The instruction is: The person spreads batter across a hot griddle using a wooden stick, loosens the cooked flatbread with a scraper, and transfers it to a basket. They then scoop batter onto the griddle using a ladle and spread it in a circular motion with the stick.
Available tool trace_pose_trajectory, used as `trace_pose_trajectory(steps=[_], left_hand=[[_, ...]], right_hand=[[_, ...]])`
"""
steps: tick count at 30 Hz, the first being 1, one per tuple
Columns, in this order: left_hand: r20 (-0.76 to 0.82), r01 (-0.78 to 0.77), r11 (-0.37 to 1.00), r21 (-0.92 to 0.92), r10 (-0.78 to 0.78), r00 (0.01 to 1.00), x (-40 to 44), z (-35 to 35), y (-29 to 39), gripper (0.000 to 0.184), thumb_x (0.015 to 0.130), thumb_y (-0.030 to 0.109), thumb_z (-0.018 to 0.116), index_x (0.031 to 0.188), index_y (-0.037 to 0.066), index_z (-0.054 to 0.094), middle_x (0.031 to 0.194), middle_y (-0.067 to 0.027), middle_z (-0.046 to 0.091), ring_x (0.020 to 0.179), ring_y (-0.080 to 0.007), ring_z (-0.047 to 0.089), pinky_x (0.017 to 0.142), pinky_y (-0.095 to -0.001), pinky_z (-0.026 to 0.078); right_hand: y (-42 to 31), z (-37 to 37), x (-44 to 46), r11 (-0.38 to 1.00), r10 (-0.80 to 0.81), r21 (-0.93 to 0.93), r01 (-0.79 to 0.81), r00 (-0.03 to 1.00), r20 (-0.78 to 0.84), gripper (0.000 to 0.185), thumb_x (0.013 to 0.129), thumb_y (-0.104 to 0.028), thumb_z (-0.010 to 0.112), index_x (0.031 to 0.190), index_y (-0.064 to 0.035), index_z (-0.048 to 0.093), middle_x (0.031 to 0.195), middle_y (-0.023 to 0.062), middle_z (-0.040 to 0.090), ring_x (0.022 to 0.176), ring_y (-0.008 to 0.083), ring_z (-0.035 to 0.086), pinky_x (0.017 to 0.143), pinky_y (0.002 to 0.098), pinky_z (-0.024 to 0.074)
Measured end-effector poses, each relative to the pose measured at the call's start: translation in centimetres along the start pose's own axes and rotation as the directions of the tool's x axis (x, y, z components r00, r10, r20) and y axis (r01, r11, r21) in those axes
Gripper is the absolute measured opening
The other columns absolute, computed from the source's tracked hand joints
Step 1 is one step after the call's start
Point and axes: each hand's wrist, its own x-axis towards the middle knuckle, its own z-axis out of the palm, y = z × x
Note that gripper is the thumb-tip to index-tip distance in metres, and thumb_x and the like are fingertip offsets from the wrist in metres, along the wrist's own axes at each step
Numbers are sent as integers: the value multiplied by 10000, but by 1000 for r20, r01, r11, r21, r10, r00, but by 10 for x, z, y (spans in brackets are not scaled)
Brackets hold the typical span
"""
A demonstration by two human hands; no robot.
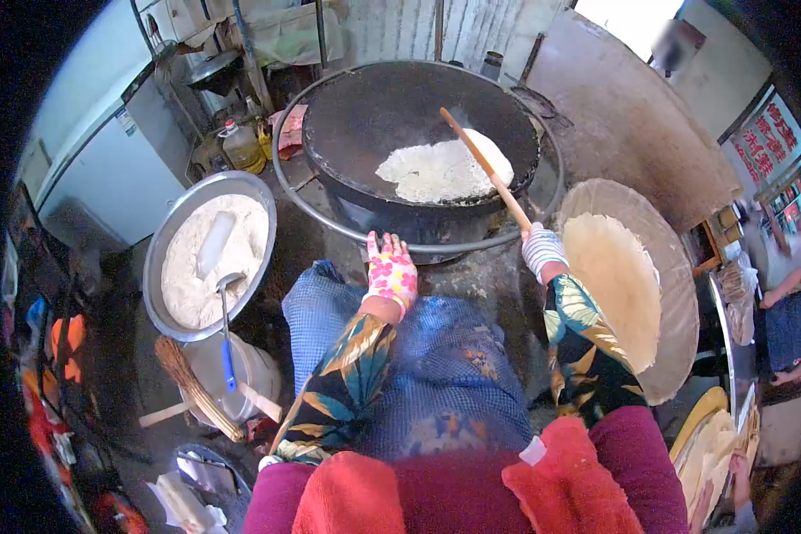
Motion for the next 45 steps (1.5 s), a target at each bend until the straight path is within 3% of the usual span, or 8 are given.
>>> trace_pose_trajectory(steps=[12,19,22,25,32,36,39,45], left_hand=[[103,48,996,-81,-39,994,-4,-16,-35,518,881,222,350,1305,-72,388,1386,-225,363,1328,-336,295,1085,-587,47],[-335,-38,981,-192,-29,942,-14,4,-57,315,746,388,576,878,123,684,1068,-90,639,1137,-287,494,1025,-561,217],[-372,32,967,-251,-127,919,9,64,-83,434,731,388,613,980,36,661,1089,-118,630,1151,-300,493,1050,-579,158],[91,182,981,-64,-176,980,7,1,-83,624,808,397,527,1297,16,452,1401,-109,384,1337,-254,275,1102,-518,78],[25,73,964,-256,-69,997,-1,-26,-75,585,755,367,592,1224,25,512,1341,-138,440,1284,-288,350,1076,-556,130],[-327,-137,964,-229,57,943,3,21,-48,601,766,419,589,1219,30,528,1297,-151,496,1263,-294,390,1088,-543,91],[-64,-59,991,-124,51,997,-9,-9,-64,579,836,403,516,1261,10,489,1366,-152,424,1316,-286,323,1097,-545,63],[31,13,993,-116,-10,999,-1,-10,-71,594,840,333,454,1298,-43,415,1382,-197,382,1329,-322,292,1099,-568,27]], right_hand=[[-21,-22,-17,988,-124,96,118,991,55,324,885,-340,464,946,-40,570,829,249,627,806,388,619,713,479,492],[17,-6,9,981,-70,177,78,996,-51,272,885,-270,471,940,-27,580,832,208,634,769,342,626,693,440,493],[-14,-24,-11,974,-165,165,156,985,44,257,879,-250,476,943,-37,605,823,149,654,740,280,639,682,408,502],[1,-5,6,976,-3,219,1,1000,5,302,873,-301,488,959,-49,630,768,182,652,725,331,645,654,429,512],[-38,-11,-7,966,-144,236,103,976,163,264,851,-240,498,1011,-76,629,825,175,656,737,327,647,684,431,507],[-37,4,20,977,-73,193,90,993,-93,225,824,-218,497,829,-57,654,698,178,637,619,333,630,513,433,488],[-68,-16,-4,938,-260,228,261,965,-33,304,872,-314,485,794,-46,604,699,179,626,658,355,628,561,454,477],[-39,-5,23,993,35,109,-39,999,35,322,894,-329,441,960,-50,589,872,211,645,840,367,626,733,464,496]])
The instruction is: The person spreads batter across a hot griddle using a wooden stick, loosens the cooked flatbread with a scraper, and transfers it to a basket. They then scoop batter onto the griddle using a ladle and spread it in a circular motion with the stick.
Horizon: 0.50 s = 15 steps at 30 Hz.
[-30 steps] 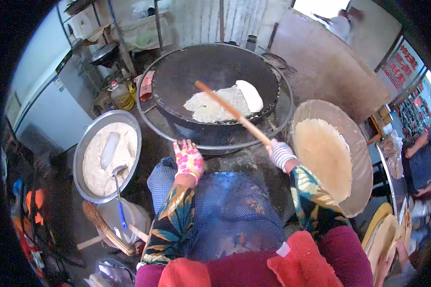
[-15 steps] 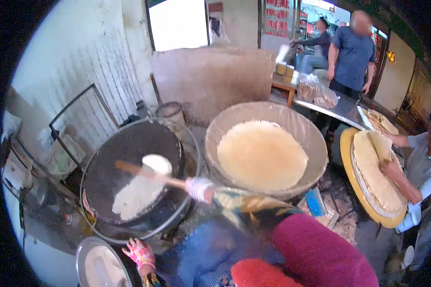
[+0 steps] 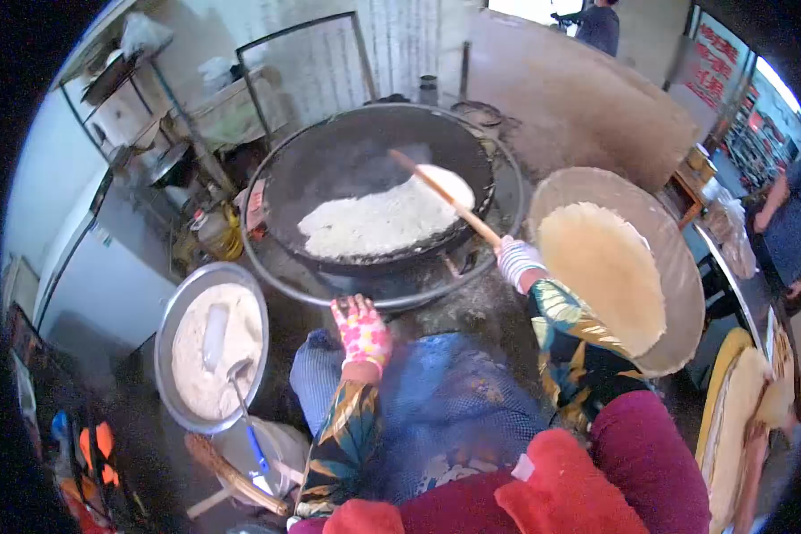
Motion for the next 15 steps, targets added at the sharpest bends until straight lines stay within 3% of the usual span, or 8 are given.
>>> trace_pose_trajectory(steps=[1,2,5,6,7,9,12,15], left_hand=[[-95,-2,1000,18,4,995,6,26,-3,581,831,309,447,1289,-48,424,1374,-198,393,1317,-323,314,1096,-570,36],[-77,4,1000,8,-4,997,6,26,-3,585,826,311,446,1286,-51,428,1370,-201,396,1313,-325,319,1095,-570,39],[-129,29,1000,10,-27,991,4,21,2,602,801,350,523,1247,-49,465,1328,-211,427,1270,-342,360,1084,-574,79],[-141,30,1000,4,-29,990,1,23,4,595,800,349,524,1241,-46,472,1326,-207,430,1273,-335,359,1083,-574,85],[-164,30,999,9,-28,986,3,23,2,588,799,349,525,1236,-43,479,1325,-203,433,1275,-328,357,1082,-574,91],[-117,59,997,59,-52,992,10,34,-2,574,810,351,508,1244,-23,483,1346,-175,426,1275,-303,371,1080,-579,87],[-54,90,995,35,-88,995,9,18,-3,588,806,359,506,1257,-17,477,1343,-162,437,1287,-293,363,1082,-580,70],[-46,144,989,44,-142,989,10,19,-3,608,793,373,506,1257,-19,479,1350,-144,440,1297,-286,353,1077,-594,59]], right_hand=[[-3,2,-5,1000,-23,-5,23,1000,-19,320,899,-332,436,953,-54,585,866,206,645,838,368,624,735,468,493],[-9,-2,-16,998,-69,-2,69,997,-26,319,901,-335,436,939,-50,575,845,204,644,826,370,623,730,476,487],[-12,-7,-44,965,-217,-100,241,955,203,385,881,-376,438,989,-37,586,851,220,644,820,366,634,703,466,506],[-4,-18,-43,976,-133,-147,161,974,181,414,873,-396,432,1009,-39,591,881,233,641,845,357,635,716,451,511],[12,-17,-28,974,-147,-144,176,970,195,414,873,-396,432,1009,-39,591,881,233,641,845,357,635,716,451,511],[37,-8,5,998,-12,-61,11,1000,-18,331,887,-340,462,969,-45,588,866,218,640,822,367,630,737,462,500],[23,-13,-5,989,-122,-85,118,992,-40,304,893,-317,469,960,-43,582,841,207,642,804,374,627,731,473,498],[34,0,-2,987,-87,-127,96,993,78,319,897,-331,459,976,-45,577,871,231,636,837,373,620,743,467,495]])
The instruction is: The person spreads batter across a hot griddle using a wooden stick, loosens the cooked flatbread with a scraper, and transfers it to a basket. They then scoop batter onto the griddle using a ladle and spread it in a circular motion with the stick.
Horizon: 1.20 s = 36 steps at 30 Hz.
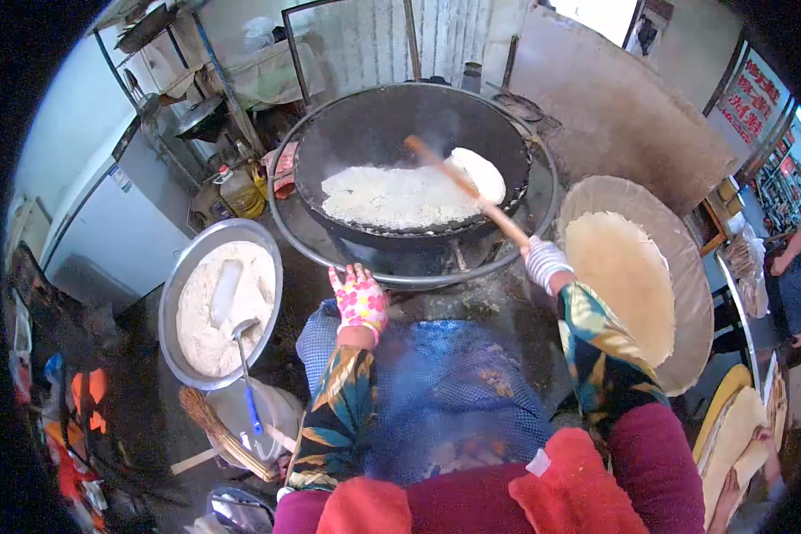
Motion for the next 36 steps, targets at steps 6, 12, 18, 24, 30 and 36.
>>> trace_pose_trajectory(steps=[6,12,18,24,30,36], left_hand=[[0,46,999,0,-46,999,-1,-4,-4,530,834,369,453,1215,9,533,1332,-160,460,1286,-289,370,1070,-602,63],[-10,119,992,51,-118,993,15,17,-29,553,799,359,528,1243,30,509,1370,-117,419,1287,-272,358,1062,-599,124],[-225,-206,968,-143,171,959,-7,-28,56,525,785,375,538,1204,59,526,1266,-128,507,1244,-297,413,1051,-588,162],[-61,-228,973,46,231,971,-20,-10,123,661,830,376,487,1328,-44,372,1357,-215,405,1316,-322,318,1086,-594,41],[-28,-218,976,30,218,975,-28,-17,96,493,874,121,321,1327,-74,353,1379,-239,365,1327,-346,291,1098,-571,43],[-76,-144,983,114,154,985,-18,7,69,491,868,220,366,1292,-19,430,1338,-173,439,1302,-300,349,1087,-582,82]], right_hand=[[7,-6,-6,991,-72,106,80,994,-80,338,901,-339,441,1006,-33,542,882,252,624,834,387,613,748,468,485],[43,9,0,995,41,100,-28,992,-122,300,899,-330,454,941,-51,556,844,215,637,791,382,622,680,498,487],[10,-13,-12,997,-73,-7,73,996,-43,295,910,-300,434,946,-31,550,849,237,631,821,400,615,728,476,489],[-13,-18,-28,993,-114,-4,114,993,0,362,916,-335,388,961,-23,567,858,234,637,839,381,621,755,465,489],[21,12,11,999,-18,44,24,991,-132,353,906,-341,434,923,-32,604,873,218,640,817,385,619,714,468,496],[22,22,-1,993,-107,46,109,994,-33,319,891,-330,465,952,-40,584,832,237,624,812,409,603,719,480,482]])
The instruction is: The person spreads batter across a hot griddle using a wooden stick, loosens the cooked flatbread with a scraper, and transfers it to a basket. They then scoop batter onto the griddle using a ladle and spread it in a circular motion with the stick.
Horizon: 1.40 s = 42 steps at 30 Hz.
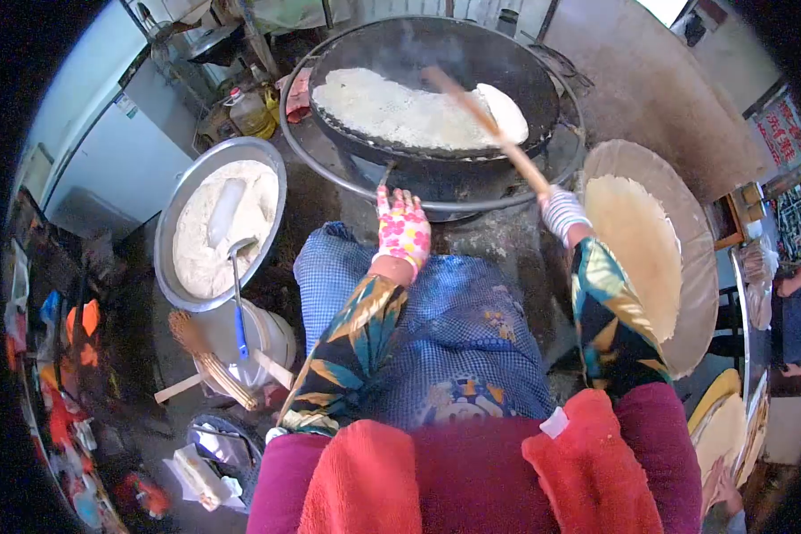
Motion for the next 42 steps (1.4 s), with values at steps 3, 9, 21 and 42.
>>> trace_pose_trajectory(steps=[3,9,21,42], left_hand=[[31,36,999,4,-36,999,1,2,-12,484,873,231,352,1288,0,444,1347,-160,439,1302,-284,357,1087,-582,66],[52,111,994,-1,-110,993,0,3,-34,571,835,371,491,1288,25,455,1352,-143,440,1300,-271,359,1076,-594,61],[92,247,969,8,-246,965,3,22,-90,612,810,397,512,1310,53,433,1394,-130,387,1309,-278,334,1064,-611,85],[85,22,987,-157,-9,996,-3,-19,-25,486,860,154,352,1303,-38,414,1370,-191,402,1305,-308,344,1093,-578,44]], right_hand=[[6,-11,16,991,134,-13,-136,986,-100,346,898,-359,446,990,-67,607,900,212,641,855,384,614,752,477,486],[-21,-2,-11,990,-110,-86,110,994,0,338,881,-352,460,965,-48,581,829,227,636,791,387,622,705,477,497],[-7,-15,16,988,155,10,-155,984,-92,340,899,-353,446,940,-42,578,888,217,635,860,387,611,742,474,485],[-14,-26,2,991,131,33,-128,987,-92,341,895,-353,461,951,-33,563,871,239,625,837,404,605,741,490,475]])
